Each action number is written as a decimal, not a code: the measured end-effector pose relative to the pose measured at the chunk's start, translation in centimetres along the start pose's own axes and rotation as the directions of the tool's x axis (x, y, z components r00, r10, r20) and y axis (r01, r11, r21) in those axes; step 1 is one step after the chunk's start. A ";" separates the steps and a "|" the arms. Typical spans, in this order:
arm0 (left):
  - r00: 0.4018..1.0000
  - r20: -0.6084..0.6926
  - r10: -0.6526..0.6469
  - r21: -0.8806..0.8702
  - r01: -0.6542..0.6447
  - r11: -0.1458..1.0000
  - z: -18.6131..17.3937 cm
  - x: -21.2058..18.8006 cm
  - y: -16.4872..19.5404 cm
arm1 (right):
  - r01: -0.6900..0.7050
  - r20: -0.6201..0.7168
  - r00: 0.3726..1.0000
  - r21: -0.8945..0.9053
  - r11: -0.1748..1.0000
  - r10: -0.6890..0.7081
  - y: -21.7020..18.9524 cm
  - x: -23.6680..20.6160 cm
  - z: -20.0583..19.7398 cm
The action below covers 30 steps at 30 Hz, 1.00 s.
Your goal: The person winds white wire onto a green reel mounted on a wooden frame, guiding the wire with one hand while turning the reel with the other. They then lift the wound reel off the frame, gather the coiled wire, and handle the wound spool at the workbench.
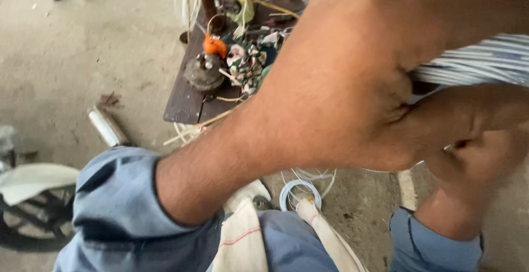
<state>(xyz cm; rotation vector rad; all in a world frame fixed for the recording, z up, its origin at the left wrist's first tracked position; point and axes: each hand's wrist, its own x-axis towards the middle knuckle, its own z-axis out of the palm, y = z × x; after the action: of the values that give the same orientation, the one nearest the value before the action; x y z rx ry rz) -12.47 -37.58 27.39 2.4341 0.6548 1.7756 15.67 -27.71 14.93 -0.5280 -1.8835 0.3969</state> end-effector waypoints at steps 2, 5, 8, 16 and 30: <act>0.999 0.033 0.038 -0.042 -0.037 0.998 -0.4 0.6 -2.0 | 0.049 -0.054 0.997 -0.187 0.981 -0.061 0.1 0.9 1.4; 0.993 0.080 0.086 -0.097 -0.078 0.992 -0.8 1.8 -5.1 | 0.077 -0.103 0.986 -0.421 0.904 -0.132 0.3 2.2 3.4; 0.990 0.106 0.094 -0.136 -0.080 0.988 -1.1 2.2 -7.4 | 0.061 -0.116 0.980 -0.606 0.793 -0.164 0.4 3.0 5.5; 0.962 0.249 0.110 -0.074 -0.094 0.993 -4.6 3.6 -10.0 | -0.145 -0.246 0.969 -0.663 0.734 -0.031 1.1 1.5 11.7; 0.832 0.448 0.327 -0.452 -0.105 0.886 -10.1 4.3 -13.3 | -0.244 -0.528 0.845 -0.250 0.937 0.079 1.6 1.5 14.2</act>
<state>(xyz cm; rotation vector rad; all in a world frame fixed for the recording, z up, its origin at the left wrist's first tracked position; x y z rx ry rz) -24.71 -25.85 30.79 2.5648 -0.0597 1.0604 2.25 -25.91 10.19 -0.9151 -1.3844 0.0500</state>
